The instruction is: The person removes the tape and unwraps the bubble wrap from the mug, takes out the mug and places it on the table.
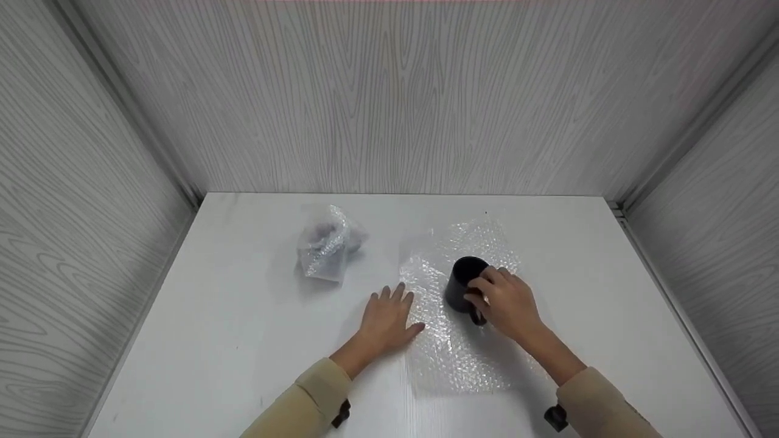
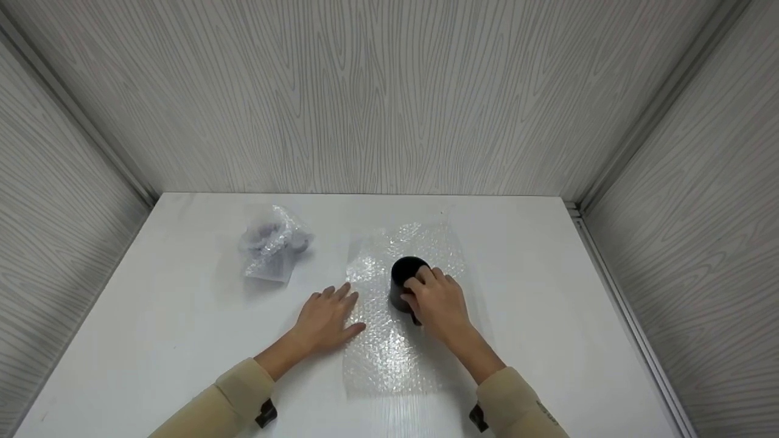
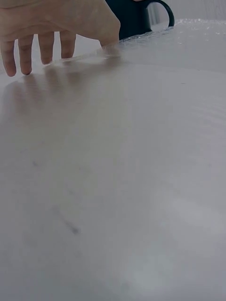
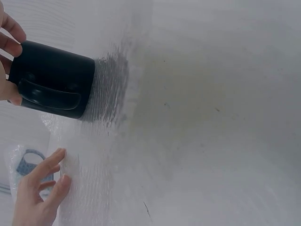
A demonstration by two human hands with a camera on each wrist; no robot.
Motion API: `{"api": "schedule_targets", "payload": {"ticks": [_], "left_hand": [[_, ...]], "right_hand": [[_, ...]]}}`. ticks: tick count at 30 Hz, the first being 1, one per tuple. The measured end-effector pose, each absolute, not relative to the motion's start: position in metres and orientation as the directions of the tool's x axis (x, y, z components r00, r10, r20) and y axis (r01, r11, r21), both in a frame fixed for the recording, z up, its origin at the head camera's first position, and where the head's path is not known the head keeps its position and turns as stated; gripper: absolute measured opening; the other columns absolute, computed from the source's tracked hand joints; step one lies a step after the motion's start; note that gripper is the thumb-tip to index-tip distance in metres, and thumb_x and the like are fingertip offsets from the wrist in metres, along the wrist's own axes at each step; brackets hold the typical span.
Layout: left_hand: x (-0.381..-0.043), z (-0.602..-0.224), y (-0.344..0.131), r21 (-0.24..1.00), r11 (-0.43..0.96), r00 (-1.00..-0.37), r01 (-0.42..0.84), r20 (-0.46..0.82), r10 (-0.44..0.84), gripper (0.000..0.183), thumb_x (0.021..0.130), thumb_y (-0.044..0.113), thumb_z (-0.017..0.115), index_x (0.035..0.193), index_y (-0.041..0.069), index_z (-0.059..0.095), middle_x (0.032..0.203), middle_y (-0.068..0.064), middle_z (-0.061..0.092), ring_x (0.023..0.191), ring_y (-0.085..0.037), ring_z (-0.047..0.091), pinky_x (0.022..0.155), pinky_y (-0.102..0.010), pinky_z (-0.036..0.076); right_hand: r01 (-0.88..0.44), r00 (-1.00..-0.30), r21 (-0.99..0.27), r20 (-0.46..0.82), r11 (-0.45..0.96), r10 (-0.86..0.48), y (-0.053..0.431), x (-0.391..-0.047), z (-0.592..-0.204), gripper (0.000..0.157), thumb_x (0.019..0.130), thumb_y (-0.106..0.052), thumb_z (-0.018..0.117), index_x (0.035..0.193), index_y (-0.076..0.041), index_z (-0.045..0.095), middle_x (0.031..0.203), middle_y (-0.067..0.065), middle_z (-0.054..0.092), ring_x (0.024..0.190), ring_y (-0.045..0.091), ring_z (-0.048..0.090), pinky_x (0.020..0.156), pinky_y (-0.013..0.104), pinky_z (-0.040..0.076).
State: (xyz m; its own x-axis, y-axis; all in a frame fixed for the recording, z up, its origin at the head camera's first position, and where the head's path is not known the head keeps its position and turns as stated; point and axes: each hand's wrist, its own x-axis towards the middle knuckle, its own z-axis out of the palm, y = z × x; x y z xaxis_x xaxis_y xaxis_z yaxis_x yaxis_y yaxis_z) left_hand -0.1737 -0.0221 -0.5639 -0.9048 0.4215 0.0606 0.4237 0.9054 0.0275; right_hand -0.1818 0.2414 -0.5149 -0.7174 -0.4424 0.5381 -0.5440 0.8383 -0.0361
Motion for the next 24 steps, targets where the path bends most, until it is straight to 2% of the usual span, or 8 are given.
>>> {"api": "schedule_targets", "payload": {"ticks": [7, 13, 18, 24], "left_hand": [[-0.176, -0.564, -0.024, 0.030, 0.909, -0.908, 0.417, 0.051, 0.415, 0.073, 0.097, 0.065, 0.059, 0.148, 0.013, 0.058, 0.157, -0.012, 0.057, 0.137, -0.037, 0.060, 0.105, -0.052, 0.054], [-0.176, -0.566, -0.026, 0.046, 0.907, -0.907, 0.420, 0.065, 0.416, 0.073, 0.097, 0.064, 0.060, 0.148, 0.012, 0.059, 0.156, -0.012, 0.058, 0.135, -0.037, 0.060, 0.104, -0.052, 0.055], [-0.176, -0.566, -0.026, 0.061, 0.907, -0.909, 0.416, 0.054, 0.413, 0.073, 0.097, 0.064, 0.060, 0.148, 0.012, 0.058, 0.157, -0.012, 0.056, 0.137, -0.038, 0.059, 0.104, -0.052, 0.054], [-0.177, -0.566, -0.026, 0.069, 0.909, -0.911, 0.412, 0.046, 0.410, 0.074, 0.097, 0.065, 0.059, 0.150, 0.013, 0.057, 0.158, -0.012, 0.055, 0.138, -0.038, 0.059, 0.105, -0.052, 0.054]], "right_hand": [[-0.485, -0.781, -0.072, 0.484, 0.871, -0.395, 0.241, -0.183, -0.508, 0.048, 0.083, -0.033, 0.091, 0.121, -0.011, 0.073, 0.111, 0.011, 0.067, 0.090, 0.028, 0.067, 0.067, 0.041, 0.059], [-0.429, -0.843, -0.092, 0.397, 0.899, -0.362, 0.238, -0.188, -0.504, 0.067, 0.086, -0.046, 0.085, 0.136, -0.008, 0.064, 0.127, 0.018, 0.065, 0.106, 0.036, 0.068, 0.076, 0.050, 0.063], [-0.379, -0.884, -0.074, 0.324, 0.922, -0.338, 0.236, -0.196, -0.503, 0.080, 0.086, -0.060, 0.079, 0.143, -0.008, 0.058, 0.135, 0.021, 0.061, 0.118, 0.042, 0.065, 0.084, 0.055, 0.063], [-0.373, -0.885, 0.005, 0.298, 0.928, -0.358, 0.234, -0.202, -0.505, 0.086, 0.088, -0.067, 0.072, 0.147, -0.007, 0.055, 0.139, 0.023, 0.060, 0.121, 0.043, 0.064, 0.089, 0.058, 0.062]]}}
